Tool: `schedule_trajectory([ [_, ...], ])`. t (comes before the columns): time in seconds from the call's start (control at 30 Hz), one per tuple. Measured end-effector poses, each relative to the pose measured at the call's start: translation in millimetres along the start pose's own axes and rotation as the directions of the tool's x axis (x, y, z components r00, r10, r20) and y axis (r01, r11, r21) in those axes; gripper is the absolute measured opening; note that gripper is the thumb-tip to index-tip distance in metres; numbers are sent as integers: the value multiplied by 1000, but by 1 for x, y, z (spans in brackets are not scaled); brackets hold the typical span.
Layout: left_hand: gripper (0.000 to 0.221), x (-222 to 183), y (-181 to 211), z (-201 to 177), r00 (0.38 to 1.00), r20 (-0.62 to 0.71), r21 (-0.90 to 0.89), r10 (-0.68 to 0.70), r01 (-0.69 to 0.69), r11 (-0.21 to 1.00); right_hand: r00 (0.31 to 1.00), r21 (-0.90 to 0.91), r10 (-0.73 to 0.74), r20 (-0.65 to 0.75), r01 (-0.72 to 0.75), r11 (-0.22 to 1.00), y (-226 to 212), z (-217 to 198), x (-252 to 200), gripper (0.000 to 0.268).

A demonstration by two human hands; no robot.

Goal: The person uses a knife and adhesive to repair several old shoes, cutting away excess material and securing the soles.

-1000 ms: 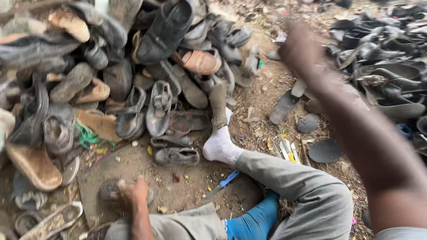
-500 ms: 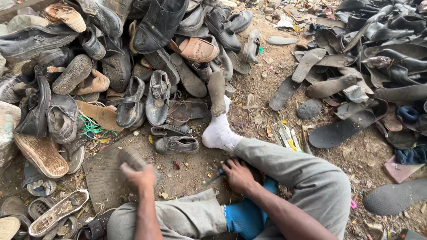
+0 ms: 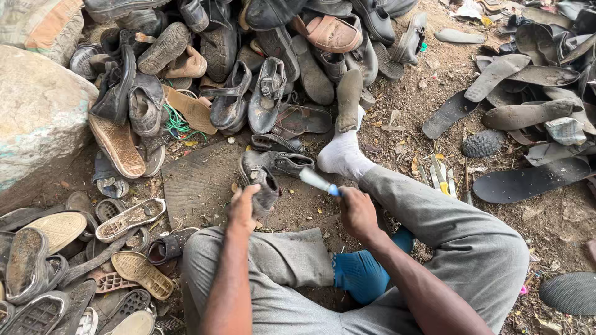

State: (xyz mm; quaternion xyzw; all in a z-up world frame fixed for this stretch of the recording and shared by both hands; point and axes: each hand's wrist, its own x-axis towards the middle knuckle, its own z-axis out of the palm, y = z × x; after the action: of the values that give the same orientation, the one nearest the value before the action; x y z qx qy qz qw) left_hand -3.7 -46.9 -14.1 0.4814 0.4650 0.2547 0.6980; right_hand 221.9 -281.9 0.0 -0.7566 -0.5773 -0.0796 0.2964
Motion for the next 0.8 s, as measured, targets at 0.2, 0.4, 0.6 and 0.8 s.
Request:
schedule_trajectory([
  [0.2,62,-34,31,2,847,531,-418,-31,294,859,849,476,512,134,-508,718,18,-12,9,27],
  [0.4,52,-27,18,37,881,158,-83,-447,463,883,764,596,605,224,-599,535,39,-15,1,26],
  [0.6,42,-26,-4,41,855,-212,774,474,-150,615,767,637,589,256,-592,494,27,-11,-8,28],
  [0.8,37,-4,-25,60,740,504,863,445,-411,-294,519,462,637,570,-843,275,12,-14,-12,35],
])
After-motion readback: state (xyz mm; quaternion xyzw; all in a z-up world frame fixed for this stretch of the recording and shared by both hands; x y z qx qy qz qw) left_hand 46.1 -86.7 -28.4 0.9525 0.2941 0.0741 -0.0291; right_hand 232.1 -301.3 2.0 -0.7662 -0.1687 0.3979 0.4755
